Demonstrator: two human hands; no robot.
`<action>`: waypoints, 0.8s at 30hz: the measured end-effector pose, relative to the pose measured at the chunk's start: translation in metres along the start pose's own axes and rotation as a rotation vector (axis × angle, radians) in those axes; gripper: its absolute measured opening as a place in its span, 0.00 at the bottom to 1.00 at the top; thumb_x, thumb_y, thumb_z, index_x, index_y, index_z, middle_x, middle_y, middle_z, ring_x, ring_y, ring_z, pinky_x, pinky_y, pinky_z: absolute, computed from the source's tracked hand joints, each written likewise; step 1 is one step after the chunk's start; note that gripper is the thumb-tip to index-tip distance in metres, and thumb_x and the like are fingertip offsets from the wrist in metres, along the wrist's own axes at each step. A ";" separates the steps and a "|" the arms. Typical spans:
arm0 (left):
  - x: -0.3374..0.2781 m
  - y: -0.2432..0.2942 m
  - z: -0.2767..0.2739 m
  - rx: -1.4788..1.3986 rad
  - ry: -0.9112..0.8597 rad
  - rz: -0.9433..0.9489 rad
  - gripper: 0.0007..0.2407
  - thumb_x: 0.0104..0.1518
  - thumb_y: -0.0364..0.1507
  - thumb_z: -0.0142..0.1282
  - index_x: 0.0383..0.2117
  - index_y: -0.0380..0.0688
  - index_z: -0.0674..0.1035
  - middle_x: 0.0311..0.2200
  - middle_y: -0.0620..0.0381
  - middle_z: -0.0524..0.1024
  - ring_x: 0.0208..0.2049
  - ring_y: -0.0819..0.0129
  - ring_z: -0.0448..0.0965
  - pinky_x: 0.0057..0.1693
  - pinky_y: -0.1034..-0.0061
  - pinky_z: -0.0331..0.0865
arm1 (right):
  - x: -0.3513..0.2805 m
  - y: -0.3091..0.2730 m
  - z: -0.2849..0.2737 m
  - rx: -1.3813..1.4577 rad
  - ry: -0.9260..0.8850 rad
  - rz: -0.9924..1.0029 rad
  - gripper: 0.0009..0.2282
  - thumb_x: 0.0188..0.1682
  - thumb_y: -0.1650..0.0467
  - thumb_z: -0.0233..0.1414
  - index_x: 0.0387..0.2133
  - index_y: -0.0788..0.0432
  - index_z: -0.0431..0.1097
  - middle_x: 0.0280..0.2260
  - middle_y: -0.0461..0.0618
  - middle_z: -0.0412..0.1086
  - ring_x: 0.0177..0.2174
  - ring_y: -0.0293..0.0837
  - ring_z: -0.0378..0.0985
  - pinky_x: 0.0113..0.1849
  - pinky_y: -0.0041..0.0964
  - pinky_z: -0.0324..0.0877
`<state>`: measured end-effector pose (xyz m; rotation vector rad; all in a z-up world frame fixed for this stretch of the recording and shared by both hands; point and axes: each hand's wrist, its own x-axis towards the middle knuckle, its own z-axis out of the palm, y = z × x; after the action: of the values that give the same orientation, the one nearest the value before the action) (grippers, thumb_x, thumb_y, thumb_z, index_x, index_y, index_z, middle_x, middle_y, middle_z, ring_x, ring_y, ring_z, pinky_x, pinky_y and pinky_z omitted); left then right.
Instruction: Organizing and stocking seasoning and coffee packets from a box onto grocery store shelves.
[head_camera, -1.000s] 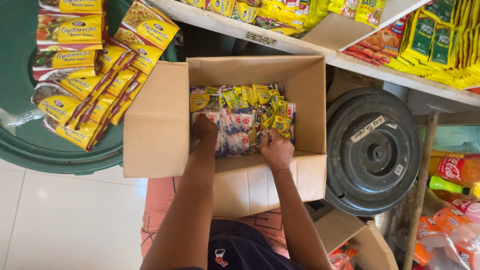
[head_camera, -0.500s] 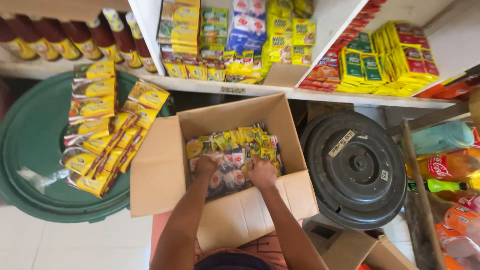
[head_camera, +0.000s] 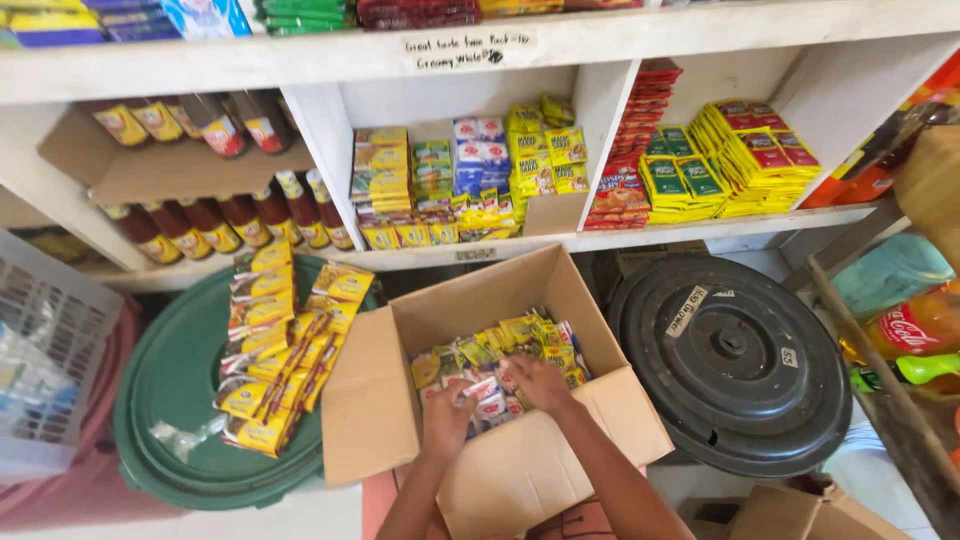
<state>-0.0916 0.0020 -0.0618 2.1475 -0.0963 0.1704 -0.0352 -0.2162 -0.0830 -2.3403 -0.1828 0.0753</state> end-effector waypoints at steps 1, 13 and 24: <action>0.001 0.018 -0.012 0.003 0.002 0.015 0.09 0.53 0.29 0.62 0.38 0.41 0.84 0.31 0.44 0.83 0.32 0.55 0.84 0.41 0.64 0.75 | -0.006 -0.015 -0.006 0.002 0.014 -0.006 0.15 0.54 0.58 0.47 0.43 0.49 0.77 0.38 0.57 0.78 0.40 0.56 0.80 0.45 0.49 0.73; 0.002 0.057 -0.058 -0.640 0.095 -0.083 0.08 0.55 0.26 0.62 0.38 0.35 0.83 0.31 0.56 0.84 0.31 0.78 0.81 0.38 0.81 0.76 | -0.056 -0.059 -0.016 0.802 -0.214 -0.002 0.12 0.47 0.70 0.61 0.42 0.63 0.77 0.36 0.43 0.77 0.36 0.32 0.74 0.40 0.30 0.71; 0.010 0.030 -0.057 -1.243 0.136 -0.383 0.06 0.58 0.28 0.62 0.36 0.39 0.82 0.32 0.54 0.83 0.30 0.70 0.82 0.41 0.71 0.78 | -0.066 -0.092 -0.061 0.820 0.053 0.076 0.06 0.45 0.73 0.63 0.33 0.66 0.78 0.28 0.45 0.79 0.27 0.31 0.75 0.31 0.30 0.71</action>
<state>-0.0909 0.0332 -0.0045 0.8818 0.2379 0.0076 -0.1038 -0.2061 0.0256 -1.5278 -0.0221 0.1030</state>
